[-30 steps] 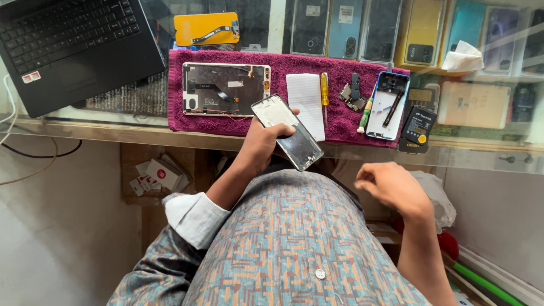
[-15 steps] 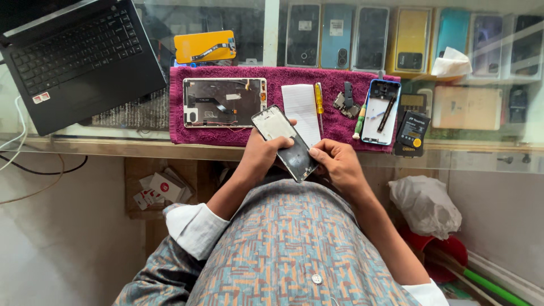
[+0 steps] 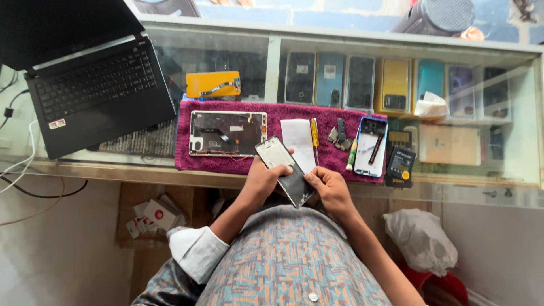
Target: The person holds a disassembled smartphone frame and uses a pry tool to scrape old adhesive and residue from the frame's edges, working around the perimeter. They periodically turn the phone over and continue scraping along different sides, with a detached screen assembly and small parts laid out on a towel on the counter.
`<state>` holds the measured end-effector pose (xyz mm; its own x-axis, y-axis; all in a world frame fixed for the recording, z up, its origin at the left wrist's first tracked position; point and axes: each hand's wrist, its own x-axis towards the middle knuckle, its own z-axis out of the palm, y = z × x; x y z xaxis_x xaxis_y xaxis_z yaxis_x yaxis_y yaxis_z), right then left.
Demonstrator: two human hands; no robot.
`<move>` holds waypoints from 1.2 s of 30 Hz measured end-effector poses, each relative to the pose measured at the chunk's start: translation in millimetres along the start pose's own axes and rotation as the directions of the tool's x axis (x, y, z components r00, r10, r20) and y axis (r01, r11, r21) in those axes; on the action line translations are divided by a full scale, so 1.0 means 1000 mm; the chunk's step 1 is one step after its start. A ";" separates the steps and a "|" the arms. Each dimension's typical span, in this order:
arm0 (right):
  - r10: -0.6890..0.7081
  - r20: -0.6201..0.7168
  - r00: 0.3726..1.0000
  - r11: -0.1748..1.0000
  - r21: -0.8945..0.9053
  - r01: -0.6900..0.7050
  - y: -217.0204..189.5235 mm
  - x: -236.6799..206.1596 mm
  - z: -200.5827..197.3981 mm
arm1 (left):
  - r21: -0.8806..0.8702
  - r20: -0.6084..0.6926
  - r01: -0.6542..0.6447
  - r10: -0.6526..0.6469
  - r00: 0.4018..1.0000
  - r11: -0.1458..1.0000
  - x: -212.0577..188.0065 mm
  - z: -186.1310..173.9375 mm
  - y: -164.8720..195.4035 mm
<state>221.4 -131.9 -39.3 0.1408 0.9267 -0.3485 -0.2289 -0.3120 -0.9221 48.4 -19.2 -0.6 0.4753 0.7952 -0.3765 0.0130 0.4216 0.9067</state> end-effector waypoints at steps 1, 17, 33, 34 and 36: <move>-0.031 -0.020 0.999 0.999 -0.039 0.031 0.002 0.002 0.000 | -0.007 0.002 0.003 -0.003 1.000 1.000 0.000 0.000 -0.001; -0.035 0.062 0.997 0.982 -0.181 0.046 0.003 0.023 0.025 | -0.047 -0.081 0.037 -0.041 0.996 0.998 -0.007 -0.033 0.002; -0.188 0.024 0.982 0.940 -0.285 0.187 -0.011 0.011 0.021 | 0.028 -0.013 0.001 -0.001 1.000 1.000 0.003 -0.022 0.000; -0.232 0.071 0.970 0.935 -0.258 0.243 -0.015 0.008 0.019 | 0.016 -0.006 0.021 -0.021 1.000 1.000 0.004 -0.022 0.000; -0.188 0.024 0.982 0.945 -0.269 0.187 -0.018 0.005 0.019 | -0.007 0.011 0.060 -0.060 0.998 0.998 0.006 -0.021 0.001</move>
<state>208.3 -117.7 -21.5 0.1581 0.9735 -0.1651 0.0697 -0.1778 -0.9816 33.2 -4.6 -6.2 0.4833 0.7638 -0.4277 0.0354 0.4711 0.8813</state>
